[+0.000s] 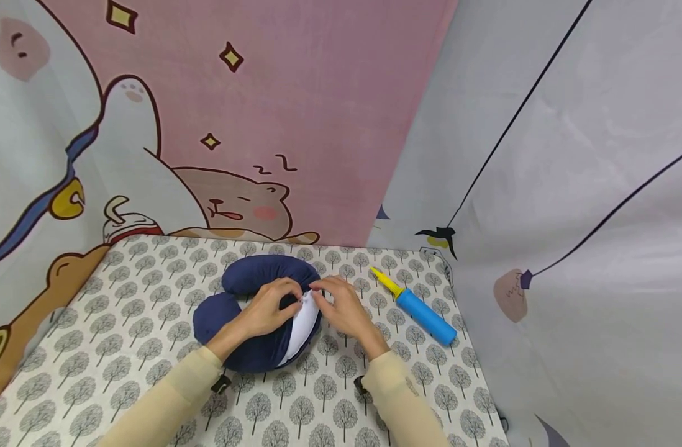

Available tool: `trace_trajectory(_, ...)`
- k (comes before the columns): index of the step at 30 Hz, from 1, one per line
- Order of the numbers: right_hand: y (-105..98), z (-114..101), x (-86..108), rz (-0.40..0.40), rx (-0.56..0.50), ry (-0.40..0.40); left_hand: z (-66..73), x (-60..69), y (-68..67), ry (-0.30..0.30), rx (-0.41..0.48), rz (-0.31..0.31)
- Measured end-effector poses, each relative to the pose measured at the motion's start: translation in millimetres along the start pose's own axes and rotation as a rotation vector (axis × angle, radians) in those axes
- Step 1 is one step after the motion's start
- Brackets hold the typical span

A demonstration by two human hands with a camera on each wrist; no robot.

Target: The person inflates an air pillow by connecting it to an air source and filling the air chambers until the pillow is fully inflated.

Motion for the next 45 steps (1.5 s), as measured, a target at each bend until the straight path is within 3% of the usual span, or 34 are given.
trace_trajectory(16,10,-1,-2.8,0.039,-0.032,-0.065,-0.3,-0.9,0.9,-0.019,-0.011,-0.008)
trace_trajectory(30,16,-8,6.9,0.091,-0.091,-0.052,-0.1,0.5,2.3,-0.023,-0.003,-0.002)
trace_trajectory(35,19,-7,7.8,0.127,-0.106,-0.061,-1.8,0.6,1.7,-0.011,-0.021,0.018)
trace_trajectory(45,23,-5,9.5,0.154,-0.159,-0.044,-4.8,0.5,-4.8,-0.039,-0.061,-0.001)
Point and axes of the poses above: each hand's wrist, its own x-axis away from the middle knuckle, its own y-axis out of the palm, z = x × y, the point moved 2 cm from there along -x, towards the middle knuckle, and after that the axes turned 5 degrees about z, right-handed, at the moved point
